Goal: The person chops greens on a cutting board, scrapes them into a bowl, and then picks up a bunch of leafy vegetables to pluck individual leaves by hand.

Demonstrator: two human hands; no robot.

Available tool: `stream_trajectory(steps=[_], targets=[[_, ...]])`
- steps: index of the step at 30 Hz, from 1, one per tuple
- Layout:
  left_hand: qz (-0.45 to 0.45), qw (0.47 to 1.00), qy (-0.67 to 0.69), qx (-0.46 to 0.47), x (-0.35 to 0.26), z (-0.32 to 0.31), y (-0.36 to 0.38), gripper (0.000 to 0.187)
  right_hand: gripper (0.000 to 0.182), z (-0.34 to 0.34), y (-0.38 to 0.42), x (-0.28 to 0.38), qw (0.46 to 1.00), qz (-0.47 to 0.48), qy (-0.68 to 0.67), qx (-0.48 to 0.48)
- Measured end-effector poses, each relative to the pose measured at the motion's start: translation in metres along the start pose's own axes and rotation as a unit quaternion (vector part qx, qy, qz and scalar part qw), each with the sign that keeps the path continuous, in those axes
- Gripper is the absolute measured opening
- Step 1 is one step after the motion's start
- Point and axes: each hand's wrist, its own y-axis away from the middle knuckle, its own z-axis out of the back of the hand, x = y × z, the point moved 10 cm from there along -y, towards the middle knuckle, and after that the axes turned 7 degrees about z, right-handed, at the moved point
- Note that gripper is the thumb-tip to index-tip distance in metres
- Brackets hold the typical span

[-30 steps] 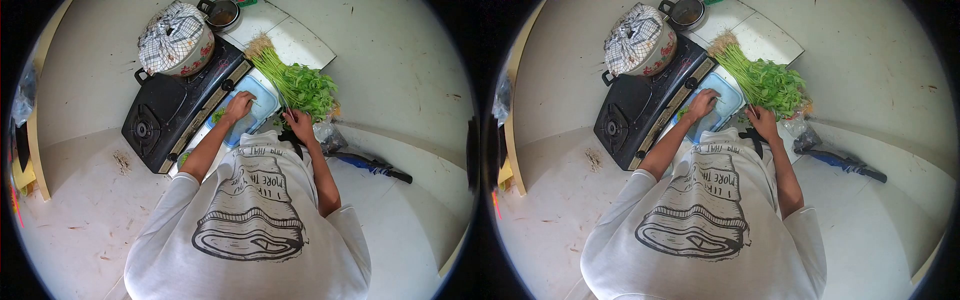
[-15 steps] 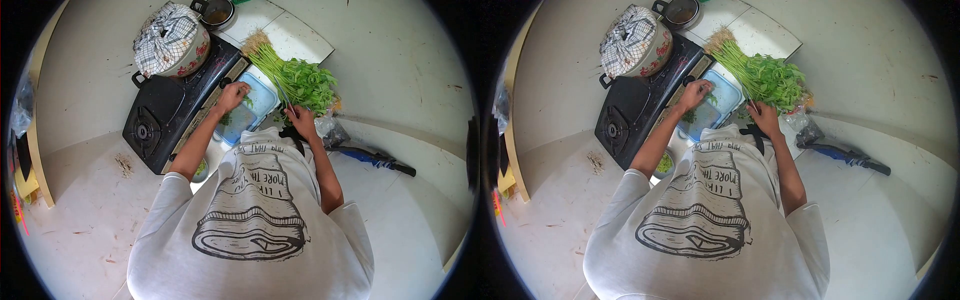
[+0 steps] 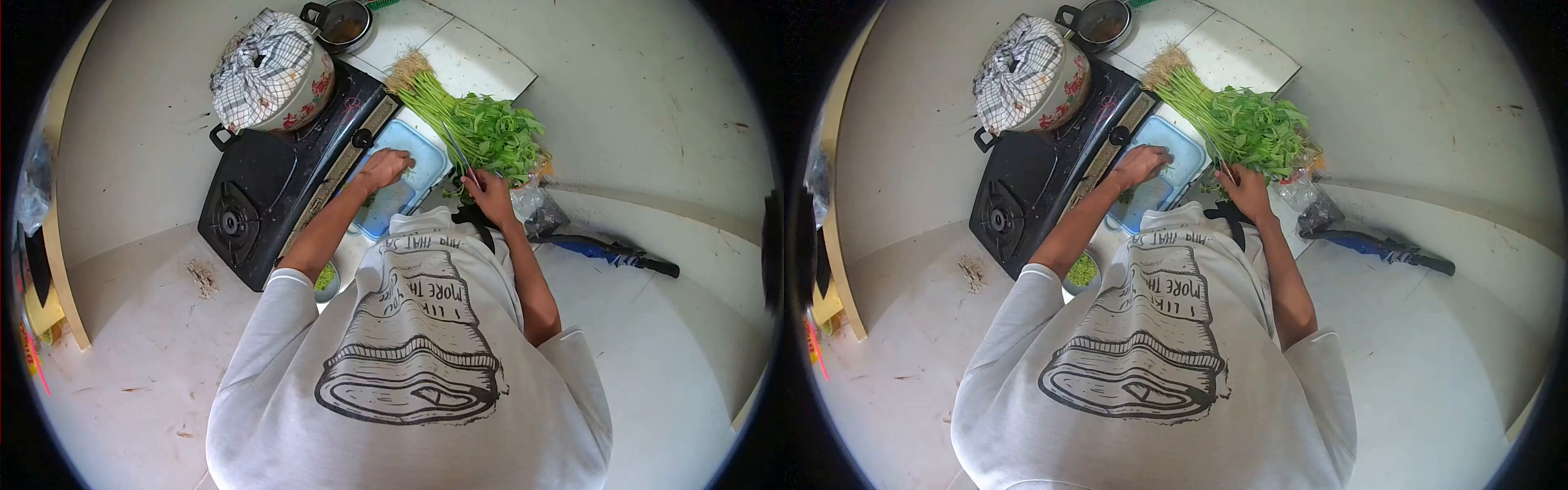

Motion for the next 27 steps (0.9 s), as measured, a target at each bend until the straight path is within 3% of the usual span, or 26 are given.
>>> stream_trajectory(steps=[4,7,10,14,19,22,25,27], targets=[[-0.023,0.998,-0.059,0.015,0.002,-0.014,-0.005,0.029,0.041,0.002,0.004,0.0,1.0,0.002,0.011,-0.007],[-0.069,0.991,-0.072,-0.085,-0.005,-0.007,0.0,0.021,0.042,0.0,0.007,-0.002,1.0,0.004,-0.002,-0.011],[-0.055,0.993,-0.045,-0.094,-0.005,-0.002,0.001,0.02,0.042,-0.001,0.008,-0.004,1.0,0.01,-0.002,-0.009],[0.058,0.979,0.157,-0.112,0.017,0.017,0.004,0.019,0.042,-0.003,0.008,-0.003,1.0,0.008,0.008,0.002],[0.223,0.88,0.379,-0.178,0.037,0.042,0.034,0.014,0.043,-0.007,0.001,-0.003,0.999,0.003,0.018,0.027],[0.166,0.907,0.309,-0.232,0.033,0.056,0.046,0.013,0.044,-0.012,-0.005,0.004,0.999,0.005,0.016,0.046],[0.227,0.918,0.231,-0.23,0.029,0.064,0.061,0.013,0.044,-0.014,-0.01,0.014,0.998,0.014,0.022,0.064],[0.221,0.906,0.259,-0.25,0.028,0.071,0.065,0.013,0.045,-0.016,-0.013,0.016,0.997,0.015,0.024,0.07]])
